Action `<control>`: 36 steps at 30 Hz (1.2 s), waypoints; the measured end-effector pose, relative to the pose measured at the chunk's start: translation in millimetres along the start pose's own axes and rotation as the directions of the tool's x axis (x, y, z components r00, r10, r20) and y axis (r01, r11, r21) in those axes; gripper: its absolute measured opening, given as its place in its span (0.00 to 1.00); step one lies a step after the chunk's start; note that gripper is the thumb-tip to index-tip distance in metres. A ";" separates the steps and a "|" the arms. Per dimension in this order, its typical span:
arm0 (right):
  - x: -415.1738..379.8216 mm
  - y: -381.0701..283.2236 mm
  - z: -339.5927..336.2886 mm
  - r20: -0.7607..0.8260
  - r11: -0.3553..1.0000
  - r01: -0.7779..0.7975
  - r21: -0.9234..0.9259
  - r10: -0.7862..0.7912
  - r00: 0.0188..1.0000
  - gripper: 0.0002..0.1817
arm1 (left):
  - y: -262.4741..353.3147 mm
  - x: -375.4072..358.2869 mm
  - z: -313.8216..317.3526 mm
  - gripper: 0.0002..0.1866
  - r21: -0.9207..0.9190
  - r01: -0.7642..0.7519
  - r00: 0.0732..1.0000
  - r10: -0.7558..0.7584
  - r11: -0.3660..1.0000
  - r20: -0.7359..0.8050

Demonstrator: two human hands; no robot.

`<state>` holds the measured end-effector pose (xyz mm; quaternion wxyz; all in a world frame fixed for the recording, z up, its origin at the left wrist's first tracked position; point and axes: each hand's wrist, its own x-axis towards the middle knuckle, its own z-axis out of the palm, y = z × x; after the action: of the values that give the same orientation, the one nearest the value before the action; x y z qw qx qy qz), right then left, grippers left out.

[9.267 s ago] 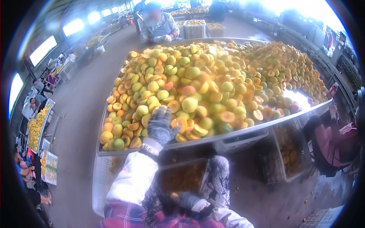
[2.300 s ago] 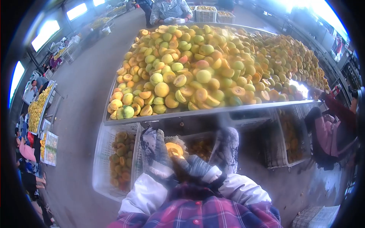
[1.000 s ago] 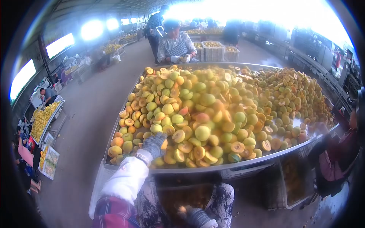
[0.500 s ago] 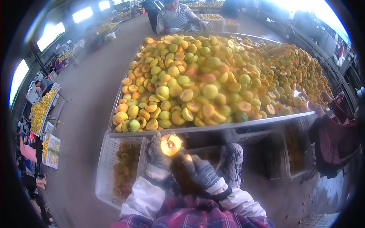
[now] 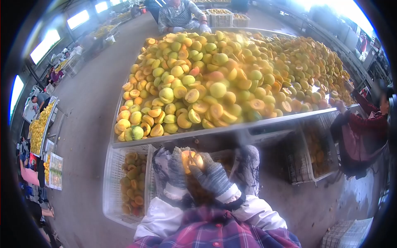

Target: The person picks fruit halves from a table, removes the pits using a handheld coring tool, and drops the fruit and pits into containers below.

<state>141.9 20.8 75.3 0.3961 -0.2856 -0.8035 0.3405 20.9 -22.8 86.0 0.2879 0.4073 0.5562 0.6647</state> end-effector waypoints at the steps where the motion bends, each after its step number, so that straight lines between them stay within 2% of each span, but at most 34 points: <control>1: 1.8 1.7 0.6 -0.001 1.000 -0.003 -0.001 0.003 1.000 0.18 | 2.8 -3.0 -0.3 0.13 -0.065 0.107 0.994 -0.107 0.992 0.010; 2: 3.0 5.5 2.7 0.017 0.998 -0.055 -0.004 0.055 0.998 0.16 | -8.7 -2.8 6.7 0.13 -0.066 0.109 0.994 -0.108 0.992 0.012; 3: 3.4 9.9 6.1 0.034 0.994 -0.106 -0.006 0.107 0.994 0.14 | -30.3 -2.4 19.7 0.12 0.276 -0.213 0.901 0.297 0.937 -0.315; 4: 0.5 16.7 12.6 0.031 0.994 -0.108 -0.006 0.108 0.994 0.14 | -40.5 -2.0 32.3 0.12 0.650 -0.343 0.574 0.699 0.679 -0.426; 5: -4.9 26.5 21.8 0.016 0.984 -0.170 0.060 0.169 0.985 0.13 | -46.8 -2.6 41.2 0.12 0.648 -0.347 0.574 0.700 0.678 -0.424; 6: -9.2 35.0 30.2 0.007 0.965 -0.228 0.126 0.229 0.973 0.11 | -47.8 -1.1 52.3 0.10 0.634 -0.286 0.586 0.655 0.718 -0.477; 7: -12.1 40.1 39.1 0.007 0.966 -0.228 0.126 0.229 0.973 0.11 | -48.3 0.2 62.5 0.11 0.617 -0.222 0.594 0.606 0.755 -0.529; 9: -17.1 48.3 54.7 -0.191 0.950 -0.150 0.275 0.207 0.959 0.11 | -50.0 3.1 76.8 0.14 0.570 -0.091 0.595 0.504 0.817 -0.626; 10: -19.3 53.5 57.8 -0.191 0.950 -0.149 0.276 0.206 0.960 0.11 | -52.5 4.2 79.4 0.17 0.540 -0.026 0.588 0.450 0.841 -0.672; 11: -21.4 58.6 60.8 -0.123 0.982 -0.096 -0.160 0.076 0.989 0.12 | -72.6 7.3 55.2 0.18 0.535 -0.131 0.737 0.443 0.835 -0.510; 12: -22.1 60.8 61.8 -0.003 0.829 0.011 -0.559 -0.016 1.000 0.12 | -94.7 23.9 2.2 0.19 0.344 -0.157 0.987 0.157 0.926 0.028; 13: -18.9 43.9 45.6 -0.002 0.831 0.017 -0.556 -0.021 1.000 0.12 | -123.1 46.7 -21.5 0.21 0.389 -0.322 0.895 0.143 0.863 0.424; 14: -15.8 13.1 14.9 0.058 0.947 -0.263 -0.186 0.278 0.959 0.13 | -145.2 64.6 -38.1 0.23 0.352 -0.538 0.713 0.191 0.766 0.675; 15: -16.6 -0.9 -6.4 0.231 0.821 -0.543 0.174 0.502 0.833 0.14 | -140.2 59.6 -38.3 0.23 0.358 -0.536 0.718 0.188 0.765 0.670; 16: -30.1 13.5 -3.8 0.129 0.994 -0.097 -0.042 0.102 0.986 0.15 | -128.0 50.0 -32.9 0.24 0.147 -0.080 0.899 0.008 0.986 0.438; 17: -38.9 25.3 1.8 0.129 0.994 -0.099 -0.040 0.103 0.986 0.15 | -115.4 40.3 -25.8 0.25 -0.200 0.339 0.923 -0.284 0.919 0.261; 18: -41.3 27.7 2.4 0.120 0.984 -0.028 -0.175 0.049 0.992 0.17 | -108.7 33.7 -20.8 0.27 -0.560 0.585 0.783 -0.589 0.587 0.200; 19: -43.1 28.9 1.9 0.117 0.950 0.042 -0.310 -0.006 0.993 0.20 | -103.4 31.9 -15.0 0.26 -0.623 0.611 0.736 -0.641 0.489 0.218; 21: -40.4 25.9 1.2 0.116 0.950 0.003 -0.311 0.034 0.993 0.21 | -98.6 23.8 -9.8 0.25 -0.605 0.606 0.751 -0.622 0.516 0.222; 23: -39.2 24.2 4.8 0.115 0.950 -0.033 -0.310 0.072 0.991 0.22 | -93.9 13.8 -4.0 0.24 -0.518 0.551 0.812 -0.563 0.654 0.153; 26: -40.5 35.7 20.0 0.145 0.964 -0.086 -0.253 0.126 0.981 0.21 | -84.7 0.3 5.1 0.22 -0.217 0.381 0.923 -0.385 0.899 0.026; 28: -43.7 42.1 32.4 0.118 0.960 -0.148 -0.238 0.180 0.977 0.22 | -81.1 -6.3 8.9 0.21 0.013 0.253 0.967 -0.253 0.967 -0.024; 32: -50.6 60.1 35.7 0.132 0.973 -0.054 -0.223 0.085 0.988 0.27 | -83.1 -12.5 9.9 0.19 0.360 0.099 0.995 -0.097 0.927 -0.026; 34: -49.1 55.9 28.0 0.123 0.975 0.018 -0.223 0.009 0.992 0.31 | -84.5 -15.3 8.5 0.18 0.477 0.054 0.998 -0.056 0.877 -0.008; 36: -54.6 62.2 29.7 0.147 0.970 0.029 -0.240 0.007 0.989 0.32 | -89.2 -16.7 6.1 0.17 0.562 0.025 0.999 -0.040 0.827 0.014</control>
<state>157.6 9.1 -10.5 0.2999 -0.3015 -0.8675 0.2581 28.3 -14.5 -4.2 0.1737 0.4729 0.7301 0.4616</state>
